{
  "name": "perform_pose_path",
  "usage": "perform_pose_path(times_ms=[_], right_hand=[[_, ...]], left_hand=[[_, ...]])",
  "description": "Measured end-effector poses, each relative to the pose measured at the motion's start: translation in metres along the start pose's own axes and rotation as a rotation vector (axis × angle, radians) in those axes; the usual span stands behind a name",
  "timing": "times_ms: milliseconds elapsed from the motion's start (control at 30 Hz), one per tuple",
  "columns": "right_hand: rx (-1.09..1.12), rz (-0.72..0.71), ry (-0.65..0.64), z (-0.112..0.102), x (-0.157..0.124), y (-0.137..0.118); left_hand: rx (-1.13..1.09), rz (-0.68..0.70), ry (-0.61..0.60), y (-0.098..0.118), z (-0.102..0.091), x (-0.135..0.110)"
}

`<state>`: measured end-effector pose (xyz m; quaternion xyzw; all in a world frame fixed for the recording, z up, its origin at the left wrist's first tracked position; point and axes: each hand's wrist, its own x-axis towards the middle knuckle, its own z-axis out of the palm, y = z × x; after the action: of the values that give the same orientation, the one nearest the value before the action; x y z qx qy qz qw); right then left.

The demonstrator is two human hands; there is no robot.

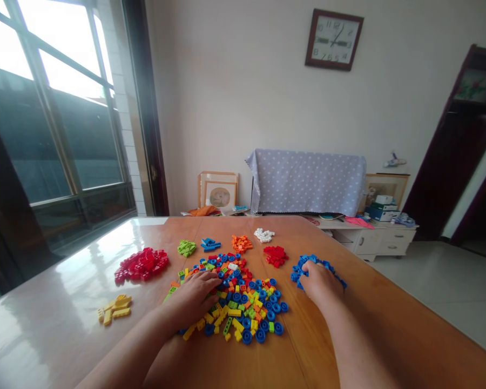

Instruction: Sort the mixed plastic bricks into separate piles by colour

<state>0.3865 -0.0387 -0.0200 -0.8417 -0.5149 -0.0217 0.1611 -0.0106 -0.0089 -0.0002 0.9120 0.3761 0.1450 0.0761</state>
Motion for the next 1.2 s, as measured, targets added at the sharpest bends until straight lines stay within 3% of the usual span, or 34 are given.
perform_pose_path(times_ms=[167, 300, 467, 700, 1000, 1200], right_hand=[[0.022, -0.025, -0.011, -0.004, -0.005, -0.006], [0.191, -0.118, -0.034, -0.006, -0.016, -0.022], [0.396, -0.337, -0.224, 0.003, -0.030, -0.046], [0.472, -0.447, -0.401, 0.009, -0.045, -0.066], [0.329, -0.451, -0.281, 0.006, -0.052, -0.088], [0.354, -0.454, -0.224, 0.002, -0.058, -0.097]], left_hand=[[-0.005, 0.004, 0.016, -0.001, 0.002, 0.000], [-0.001, 0.011, 0.023, -0.001, 0.004, 0.001], [0.001, 0.011, 0.043, -0.002, 0.005, 0.001], [-0.001, 0.019, 0.043, 0.000, 0.002, 0.001], [0.001, 0.021, 0.015, 0.005, -0.001, 0.001], [-0.007, 0.006, 0.043, 0.008, -0.006, 0.003]])
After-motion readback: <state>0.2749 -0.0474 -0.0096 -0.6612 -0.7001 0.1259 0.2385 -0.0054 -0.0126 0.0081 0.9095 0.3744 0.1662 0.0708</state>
